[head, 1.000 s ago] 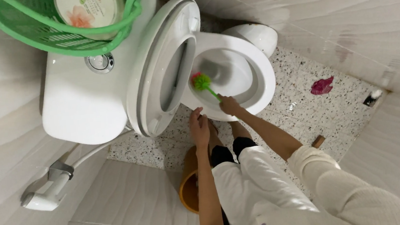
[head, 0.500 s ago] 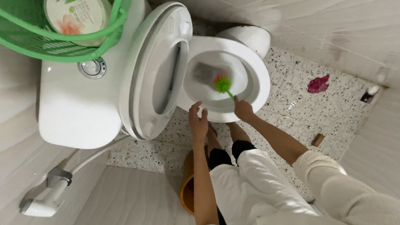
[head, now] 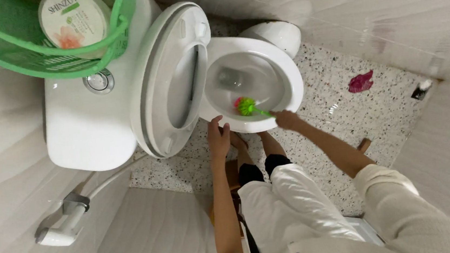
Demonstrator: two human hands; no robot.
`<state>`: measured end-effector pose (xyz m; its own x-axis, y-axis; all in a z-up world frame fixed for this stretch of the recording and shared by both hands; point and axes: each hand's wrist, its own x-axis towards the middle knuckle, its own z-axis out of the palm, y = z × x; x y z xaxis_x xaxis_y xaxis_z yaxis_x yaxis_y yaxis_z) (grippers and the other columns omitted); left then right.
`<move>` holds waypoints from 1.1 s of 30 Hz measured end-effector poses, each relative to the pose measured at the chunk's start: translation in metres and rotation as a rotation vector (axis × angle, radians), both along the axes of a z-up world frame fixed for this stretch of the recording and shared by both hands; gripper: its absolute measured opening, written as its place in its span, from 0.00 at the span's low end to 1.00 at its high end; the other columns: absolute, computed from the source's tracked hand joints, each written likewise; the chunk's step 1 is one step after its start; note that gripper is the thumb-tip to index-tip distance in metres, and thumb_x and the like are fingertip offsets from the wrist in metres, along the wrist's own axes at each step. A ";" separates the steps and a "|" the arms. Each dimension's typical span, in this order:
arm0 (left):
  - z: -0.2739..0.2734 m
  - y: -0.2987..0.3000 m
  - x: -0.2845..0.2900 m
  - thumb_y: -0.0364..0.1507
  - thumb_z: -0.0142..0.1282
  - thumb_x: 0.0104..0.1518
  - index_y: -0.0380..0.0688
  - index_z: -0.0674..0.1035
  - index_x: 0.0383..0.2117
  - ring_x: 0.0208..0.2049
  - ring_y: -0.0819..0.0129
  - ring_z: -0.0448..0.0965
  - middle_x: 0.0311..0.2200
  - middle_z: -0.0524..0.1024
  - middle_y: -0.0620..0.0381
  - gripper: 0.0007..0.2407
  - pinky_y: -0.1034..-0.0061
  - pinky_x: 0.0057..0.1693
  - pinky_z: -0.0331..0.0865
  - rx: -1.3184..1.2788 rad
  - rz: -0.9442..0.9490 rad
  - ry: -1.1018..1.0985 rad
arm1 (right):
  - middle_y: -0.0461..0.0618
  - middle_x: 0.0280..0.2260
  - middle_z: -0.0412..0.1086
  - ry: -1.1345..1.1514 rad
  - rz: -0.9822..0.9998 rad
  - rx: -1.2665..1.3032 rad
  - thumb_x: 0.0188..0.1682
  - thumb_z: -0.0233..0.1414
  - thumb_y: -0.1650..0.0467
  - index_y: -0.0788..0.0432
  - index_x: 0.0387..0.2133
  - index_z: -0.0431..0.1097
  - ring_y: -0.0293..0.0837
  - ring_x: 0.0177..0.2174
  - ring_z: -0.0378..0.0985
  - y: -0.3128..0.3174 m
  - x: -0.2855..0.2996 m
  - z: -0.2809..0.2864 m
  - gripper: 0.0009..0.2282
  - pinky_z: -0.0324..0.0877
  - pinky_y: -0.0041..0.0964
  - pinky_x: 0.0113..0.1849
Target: The person fills a bucket with water from a wall tap, then uses a green scoop to pour water into the toilet bowl. They scrub the inside of the bowl and the underside of the toilet seat with a green and pink toilet brush, repeatedly rinsing the brush in the bucket and pouring water into the bowl.
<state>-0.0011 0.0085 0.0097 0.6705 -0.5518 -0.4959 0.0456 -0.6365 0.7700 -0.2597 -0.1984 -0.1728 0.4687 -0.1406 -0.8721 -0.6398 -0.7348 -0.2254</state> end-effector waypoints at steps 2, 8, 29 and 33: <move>0.009 -0.004 0.004 0.33 0.52 0.65 0.43 0.73 0.56 0.53 0.50 0.75 0.53 0.73 0.47 0.15 0.60 0.58 0.69 0.094 -0.037 0.070 | 0.61 0.30 0.72 0.188 -0.075 -0.120 0.60 0.38 0.70 0.48 0.73 0.42 0.47 0.21 0.81 -0.054 0.038 0.062 0.26 0.78 0.40 0.22; 0.008 -0.003 0.002 0.33 0.51 0.66 0.42 0.73 0.57 0.57 0.49 0.71 0.58 0.70 0.46 0.16 0.59 0.61 0.65 0.085 -0.063 0.102 | 0.53 0.24 0.72 -0.189 0.162 -0.626 0.53 0.50 0.71 0.56 0.73 0.45 0.43 0.20 0.76 -0.051 -0.009 0.018 0.33 0.72 0.37 0.20; 0.163 -0.063 0.056 0.22 0.48 0.69 0.47 0.76 0.56 0.71 0.51 0.59 0.66 0.67 0.51 0.12 0.53 0.72 0.56 -0.166 -0.083 -0.793 | 0.48 0.17 0.64 -0.233 -1.379 0.520 0.55 0.51 0.71 0.58 0.68 0.55 0.37 0.13 0.62 0.048 0.186 0.076 0.26 0.62 0.35 0.15; 0.196 -0.072 0.082 0.23 0.54 0.66 0.54 0.78 0.54 0.71 0.56 0.52 0.66 0.66 0.54 0.12 0.56 0.71 0.55 -0.151 0.015 -1.138 | 0.46 0.17 0.63 -0.203 -1.261 0.550 0.55 0.51 0.70 0.57 0.69 0.56 0.36 0.13 0.60 0.027 0.171 0.044 0.26 0.60 0.34 0.16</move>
